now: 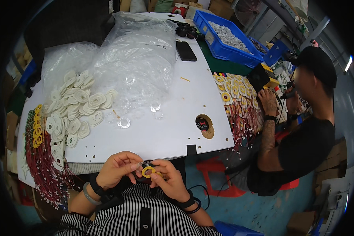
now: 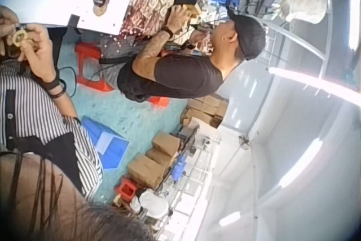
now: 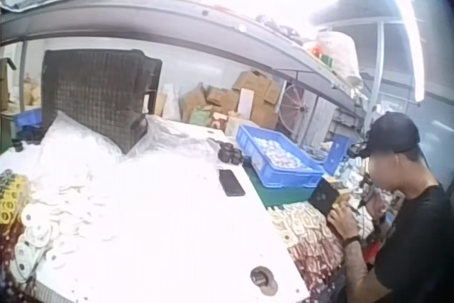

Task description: Manually assemble small electronic components with wiring.

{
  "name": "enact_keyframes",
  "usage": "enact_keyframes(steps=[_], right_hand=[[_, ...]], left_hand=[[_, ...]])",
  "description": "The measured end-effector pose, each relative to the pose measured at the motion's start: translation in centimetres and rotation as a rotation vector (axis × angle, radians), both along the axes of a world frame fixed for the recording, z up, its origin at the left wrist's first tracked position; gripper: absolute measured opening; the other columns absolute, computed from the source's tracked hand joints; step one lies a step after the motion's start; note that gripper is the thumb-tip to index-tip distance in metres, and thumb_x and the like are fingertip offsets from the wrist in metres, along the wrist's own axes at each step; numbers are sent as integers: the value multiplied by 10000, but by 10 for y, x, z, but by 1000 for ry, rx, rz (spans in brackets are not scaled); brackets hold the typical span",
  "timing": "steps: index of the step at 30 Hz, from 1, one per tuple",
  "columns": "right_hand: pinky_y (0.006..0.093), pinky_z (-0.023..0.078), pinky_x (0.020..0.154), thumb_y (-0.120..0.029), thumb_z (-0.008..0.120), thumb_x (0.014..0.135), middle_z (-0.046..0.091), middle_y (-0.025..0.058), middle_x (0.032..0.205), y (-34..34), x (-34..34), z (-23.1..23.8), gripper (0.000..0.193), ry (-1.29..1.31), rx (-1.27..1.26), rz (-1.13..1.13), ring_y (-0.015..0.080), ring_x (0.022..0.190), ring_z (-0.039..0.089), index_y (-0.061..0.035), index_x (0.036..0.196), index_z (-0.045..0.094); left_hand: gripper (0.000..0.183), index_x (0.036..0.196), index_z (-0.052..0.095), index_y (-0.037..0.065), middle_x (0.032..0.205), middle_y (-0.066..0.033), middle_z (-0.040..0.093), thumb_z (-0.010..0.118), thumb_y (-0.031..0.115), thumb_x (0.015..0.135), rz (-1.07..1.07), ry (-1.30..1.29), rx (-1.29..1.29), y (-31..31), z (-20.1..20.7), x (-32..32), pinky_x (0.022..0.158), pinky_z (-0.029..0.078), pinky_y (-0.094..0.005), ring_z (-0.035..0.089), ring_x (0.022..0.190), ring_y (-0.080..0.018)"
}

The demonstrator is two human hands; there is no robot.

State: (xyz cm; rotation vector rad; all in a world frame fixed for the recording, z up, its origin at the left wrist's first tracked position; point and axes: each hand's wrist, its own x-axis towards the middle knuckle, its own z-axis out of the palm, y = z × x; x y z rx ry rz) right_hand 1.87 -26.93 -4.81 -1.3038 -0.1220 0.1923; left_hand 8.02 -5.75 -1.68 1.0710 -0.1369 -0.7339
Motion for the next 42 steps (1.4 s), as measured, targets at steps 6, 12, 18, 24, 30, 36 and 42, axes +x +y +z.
enact_keyframes(steps=[6,12,18,24,30,36,42], right_hand=[[195,502,596,-46,562,948,678,99,1005,1,-1,2,363,-19,-96,-17,84,681,623,18,1279,429],[194,500,585,-45,575,940,683,89,991,1,-1,0,317,-43,-123,-19,77,675,623,10,1238,478],[196,500,577,-43,584,934,683,88,979,1,1,4,302,-27,-181,0,75,671,622,7,1218,498],[201,507,593,-47,583,938,681,89,971,5,2,1,290,-15,-148,11,77,674,621,14,1209,502],[222,542,664,-15,564,939,658,105,1047,-2,2,-7,301,-9,-76,12,108,809,635,19,1230,493],[204,524,657,-65,555,959,652,82,1045,-1,18,-1,295,-26,-65,59,81,812,617,14,1239,508],[207,496,624,-112,565,965,629,28,953,-2,14,2,296,-12,-96,59,62,725,593,-4,1236,517]], left_hand=[[220,1132,591,-34,988,-103,653,570,86,948,-16,-34,38,-5,-1,-3,607,590,-241,656,830,-143],[254,1176,590,-19,986,-87,654,566,113,960,-54,-59,34,-7,1,-5,648,584,-226,637,836,-113],[220,1138,597,-36,977,-108,660,558,82,956,-44,-78,66,-7,-1,-6,643,591,-241,644,809,-130],[237,1151,596,-16,966,-82,656,597,98,943,-27,-88,107,-6,-1,-10,666,572,-216,634,814,-101],[212,1120,571,-50,995,-116,662,591,52,936,28,-105,135,-17,1,-11,664,559,-232,642,795,-122],[186,1089,571,-59,942,-138,653,575,41,933,68,-184,167,-18,3,-5,623,585,-262,645,760,-140],[252,1136,555,-62,934,-155,651,567,97,941,45,-132,103,-13,0,-1,599,602,-321,646,730,-186]])
